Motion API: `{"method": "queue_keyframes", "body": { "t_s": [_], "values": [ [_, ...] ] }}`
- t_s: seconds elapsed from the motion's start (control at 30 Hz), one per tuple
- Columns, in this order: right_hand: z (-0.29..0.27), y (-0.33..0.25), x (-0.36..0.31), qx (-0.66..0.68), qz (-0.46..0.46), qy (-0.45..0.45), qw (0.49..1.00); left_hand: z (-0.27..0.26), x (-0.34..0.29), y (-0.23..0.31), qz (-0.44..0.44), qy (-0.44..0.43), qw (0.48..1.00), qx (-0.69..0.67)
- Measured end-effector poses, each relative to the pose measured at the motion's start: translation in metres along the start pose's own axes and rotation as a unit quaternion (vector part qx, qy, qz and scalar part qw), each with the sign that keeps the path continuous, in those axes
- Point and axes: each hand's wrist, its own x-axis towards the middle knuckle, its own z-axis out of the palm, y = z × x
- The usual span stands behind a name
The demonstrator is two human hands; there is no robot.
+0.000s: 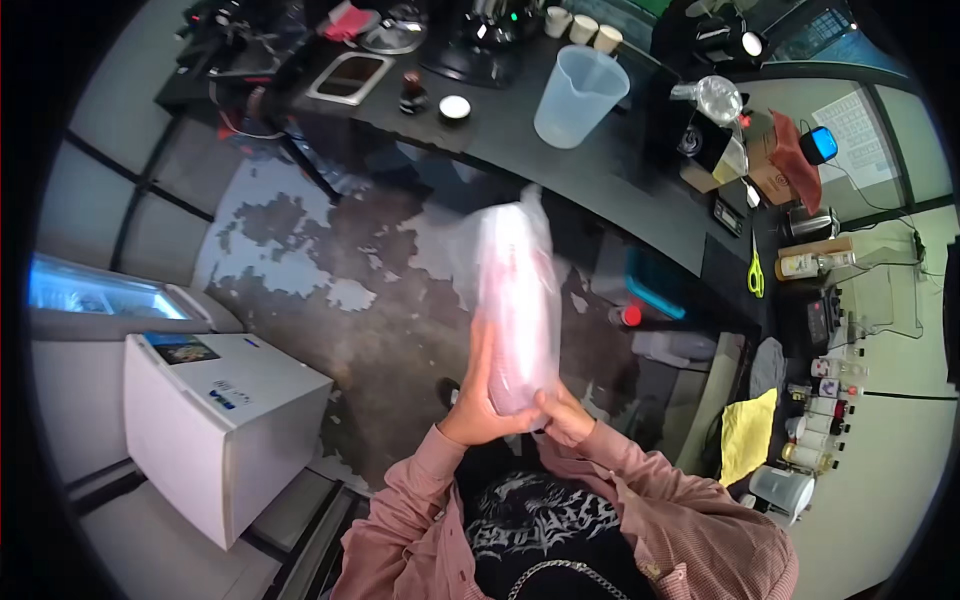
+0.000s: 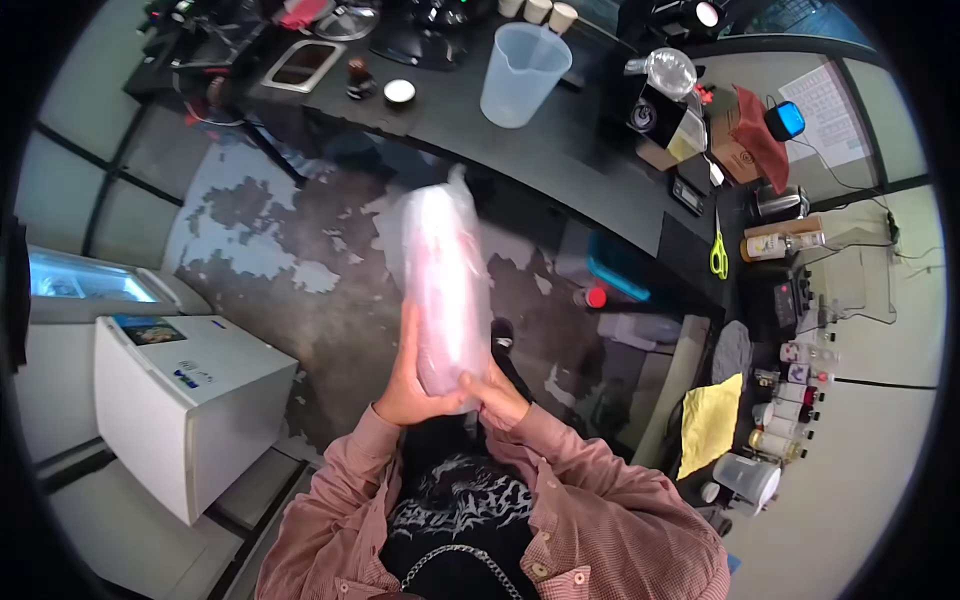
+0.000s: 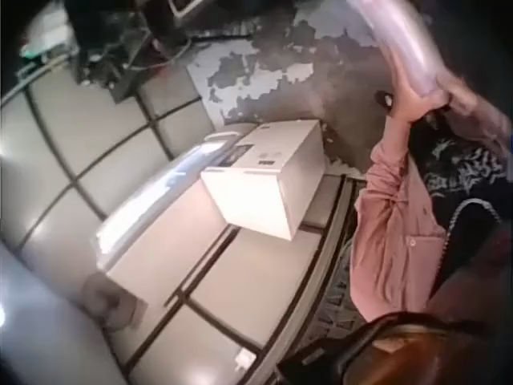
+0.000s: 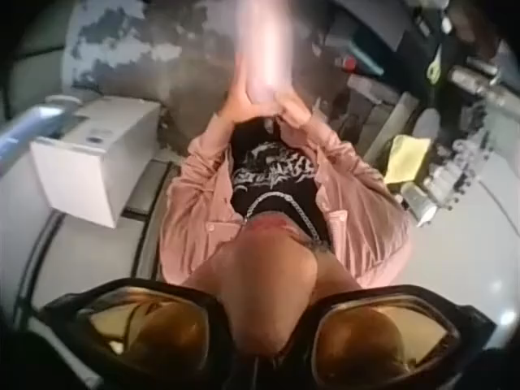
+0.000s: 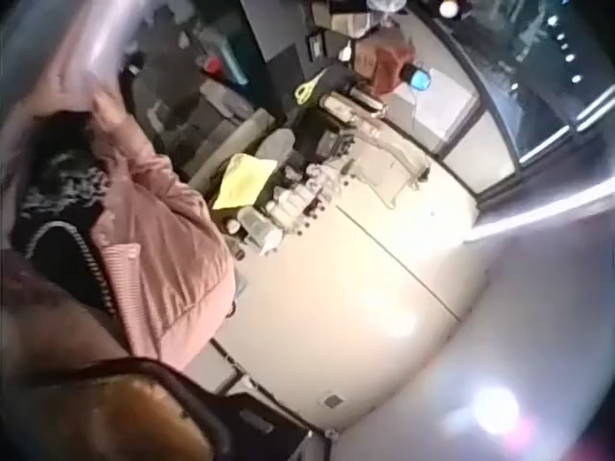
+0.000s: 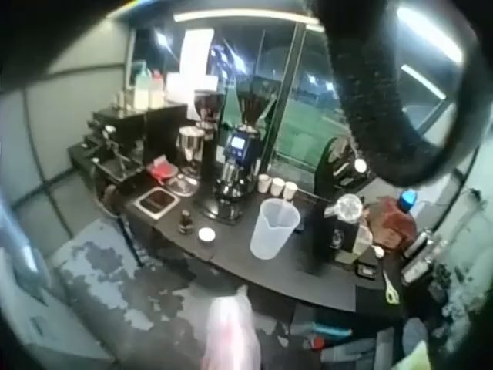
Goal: The recorder prepares beverage ingredients by measuring liquids into cups using a digital scale and organizing bottles in a refrigerator.
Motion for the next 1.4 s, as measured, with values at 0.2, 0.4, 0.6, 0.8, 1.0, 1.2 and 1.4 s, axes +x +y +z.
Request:
{"method": "queue_keyframes", "body": {
  "t_s": [0.2, 0.4, 0.6, 0.8, 1.0, 1.2, 1.4],
  "values": [
    [-0.166, 0.049, 0.066, -0.133, 0.006, 0.04, 0.99, 0.023, 0.031, -0.14, 0.066, -0.107, 0.971, 0.201],
    [-0.283, 0.041, 0.173, -0.145, -0.032, 0.105, 0.983, 0.047, 0.089, -0.288, 0.118, -0.094, 0.963, 0.225],
    [-0.317, -0.014, 0.253, -0.167, -0.222, 0.122, 0.953, 0.062, 0.079, -0.389, 0.079, 0.015, 0.997, 0.017],
    [-0.309, -0.156, 0.307, -0.097, -0.245, 0.052, 0.963, 0.091, -0.041, -0.476, -0.152, 0.107, 0.975, -0.123],
    [-0.342, -0.288, 0.348, -0.104, -0.135, -0.01, 0.985, 0.09, -0.046, -0.52, -0.253, 0.071, 0.962, -0.067],
    [-0.311, -0.303, 0.382, -0.229, -0.312, 0.198, 0.901, 0.091, -0.042, -0.529, -0.277, 0.049, 0.957, -0.07],
    [-0.299, -0.333, 0.445, -0.464, -0.431, 0.32, 0.705, 0.099, -0.031, -0.532, -0.262, -0.012, 0.963, -0.064]
  ]
}}
